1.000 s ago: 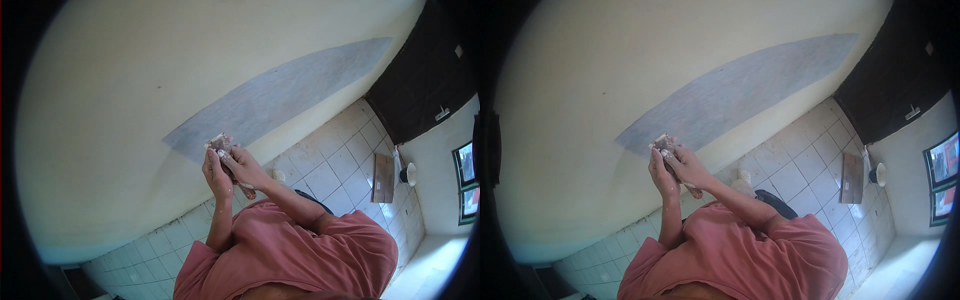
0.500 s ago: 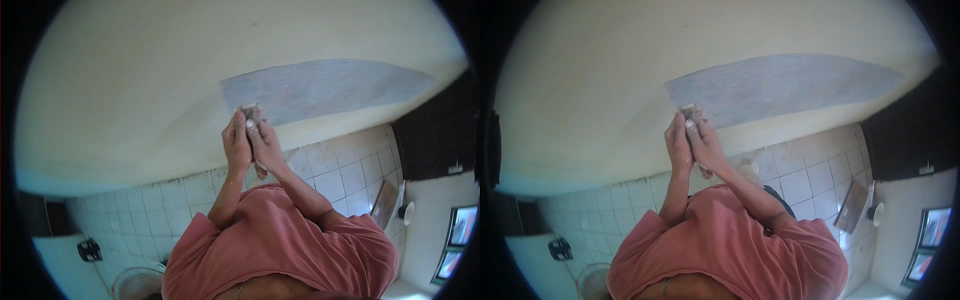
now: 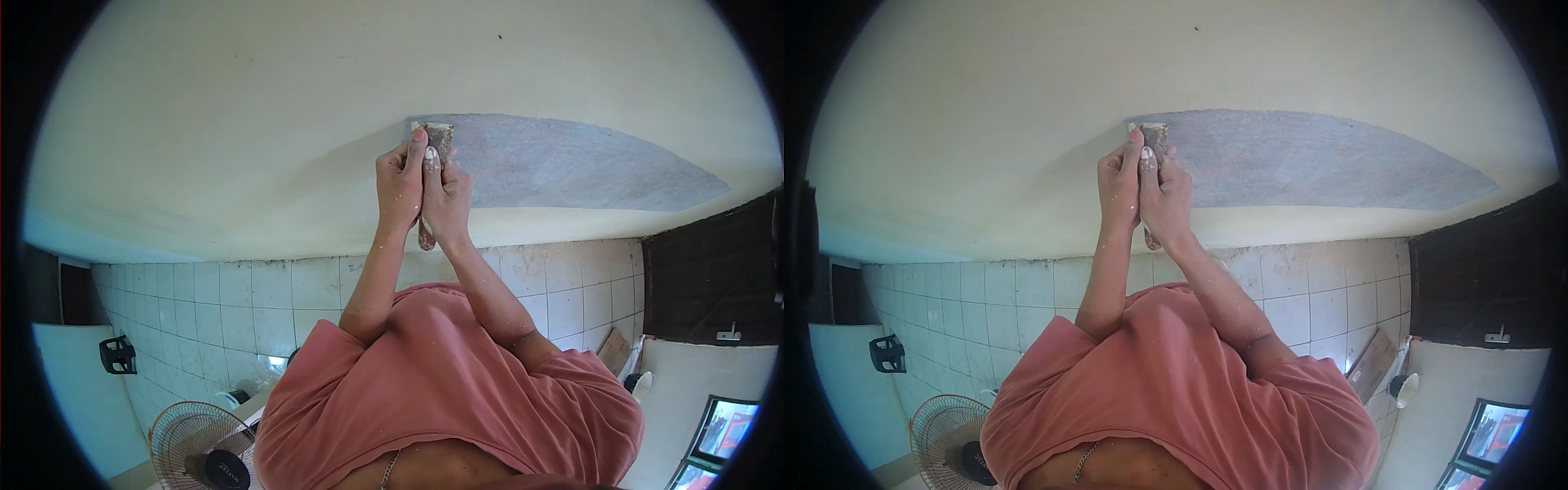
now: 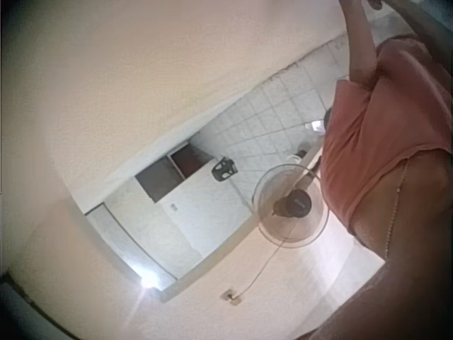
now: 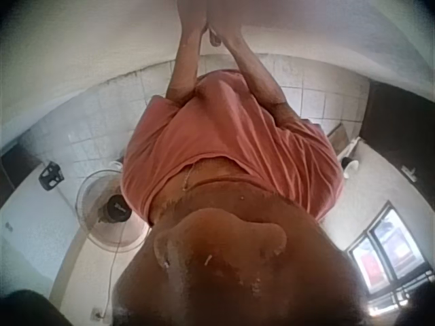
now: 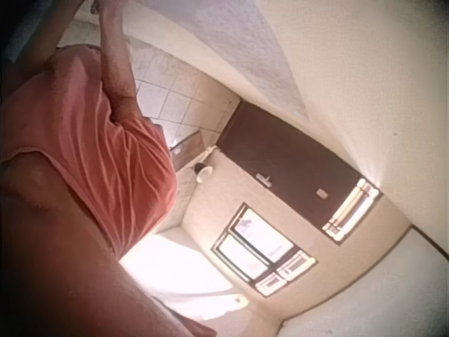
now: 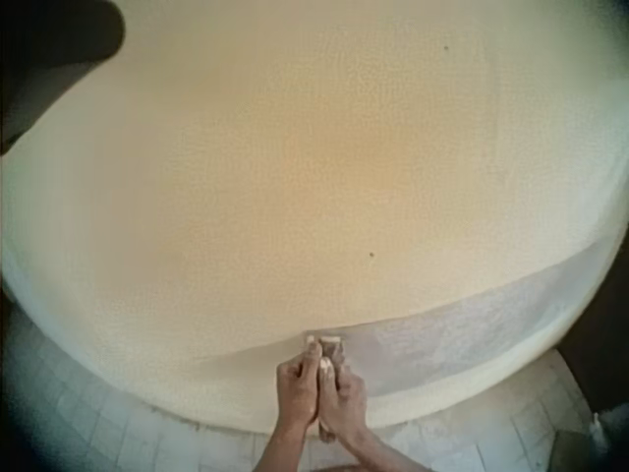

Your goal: The person repairs a wall patch by scraping and smoothing compound onto the surface with a putty knife and wiping the wall by hand.

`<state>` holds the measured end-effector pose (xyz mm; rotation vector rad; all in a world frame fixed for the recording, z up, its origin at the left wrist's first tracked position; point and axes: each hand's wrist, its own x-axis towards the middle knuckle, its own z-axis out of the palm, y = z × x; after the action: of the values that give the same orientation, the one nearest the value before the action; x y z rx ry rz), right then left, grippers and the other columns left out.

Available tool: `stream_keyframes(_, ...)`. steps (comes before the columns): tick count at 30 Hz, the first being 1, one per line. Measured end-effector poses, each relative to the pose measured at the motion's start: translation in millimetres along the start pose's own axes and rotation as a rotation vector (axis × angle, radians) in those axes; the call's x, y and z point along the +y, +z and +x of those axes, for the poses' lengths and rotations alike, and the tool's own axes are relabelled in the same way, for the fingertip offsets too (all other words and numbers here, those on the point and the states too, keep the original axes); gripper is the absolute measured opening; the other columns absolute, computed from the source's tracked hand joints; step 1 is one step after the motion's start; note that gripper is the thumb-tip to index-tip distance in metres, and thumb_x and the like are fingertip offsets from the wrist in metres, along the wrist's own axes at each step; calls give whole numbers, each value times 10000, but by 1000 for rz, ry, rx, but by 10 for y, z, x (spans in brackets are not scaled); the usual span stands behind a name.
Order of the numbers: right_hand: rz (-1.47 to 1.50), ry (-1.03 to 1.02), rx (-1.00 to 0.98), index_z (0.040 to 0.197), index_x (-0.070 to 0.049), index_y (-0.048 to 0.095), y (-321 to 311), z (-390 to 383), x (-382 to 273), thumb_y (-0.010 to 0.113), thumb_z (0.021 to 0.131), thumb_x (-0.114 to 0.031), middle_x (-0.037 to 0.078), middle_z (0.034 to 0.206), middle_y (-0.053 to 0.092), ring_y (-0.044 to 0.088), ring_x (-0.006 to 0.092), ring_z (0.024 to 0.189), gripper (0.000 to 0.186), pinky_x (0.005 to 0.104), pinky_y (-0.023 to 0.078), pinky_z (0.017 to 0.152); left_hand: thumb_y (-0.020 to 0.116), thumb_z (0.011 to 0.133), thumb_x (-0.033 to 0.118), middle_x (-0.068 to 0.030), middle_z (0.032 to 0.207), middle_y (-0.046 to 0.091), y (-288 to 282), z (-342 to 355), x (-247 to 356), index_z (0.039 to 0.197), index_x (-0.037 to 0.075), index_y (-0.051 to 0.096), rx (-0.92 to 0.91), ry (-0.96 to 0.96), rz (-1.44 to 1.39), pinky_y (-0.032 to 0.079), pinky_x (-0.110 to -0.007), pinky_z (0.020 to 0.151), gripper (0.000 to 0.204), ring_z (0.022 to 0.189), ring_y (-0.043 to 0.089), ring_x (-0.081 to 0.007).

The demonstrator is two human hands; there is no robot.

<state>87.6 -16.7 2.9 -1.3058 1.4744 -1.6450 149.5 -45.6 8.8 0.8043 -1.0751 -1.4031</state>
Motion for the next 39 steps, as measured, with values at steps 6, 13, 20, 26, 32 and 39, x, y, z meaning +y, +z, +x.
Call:
stream_keyframes(6,-59,-166,40,753,24,552,69,48,77,444,877,-141,128,536,502,439,172,470,233,319,345,464,448,901,304,-124,731,628,-8,23,3,813,-34,603,41,57,-42,477,-249,535,382,588,570,-120)
stream_keyframes(13,15,-67,38,713,30,528,123,2,123,461,866,-106,125,520,482,431,161,439,216,317,333,431,446,901,306,-119,716,627,-90,47,-11,802,-40,604,37,48,17,472,-246,513,393,569,568,-120)
stream_keyframes(20,24,-172,89,696,26,521,170,23,86,453,876,-112,110,502,473,426,137,418,237,303,325,403,457,898,286,-109,673,620,-155,89,-11,778,-42,610,64,47,150,465,-240,499,382,563,567,-112)
stream_keyframes(26,36,-131,67,702,25,522,126,44,-108,458,876,-114,99,469,458,422,125,391,232,295,318,385,455,899,274,-99,649,611,-111,87,96,746,-46,611,67,76,197,451,-233,484,387,549,560,-108)
stream_keyframes(32,18,-225,92,710,27,522,143,67,-154,464,874,-117,110,472,458,423,148,389,225,306,329,386,457,899,266,-87,642,609,-89,99,198,743,-43,613,70,93,228,437,-223,486,379,534,538,-96)
stream_keyframes(39,28,-122,65,677,16,501,121,5,74,448,888,-122,69,489,444,370,101,438,258,277,301,398,481,895,297,51,473,342,-93,51,-37,537,13,429,134,74,186,208,-240,416,459,482,266,-39)
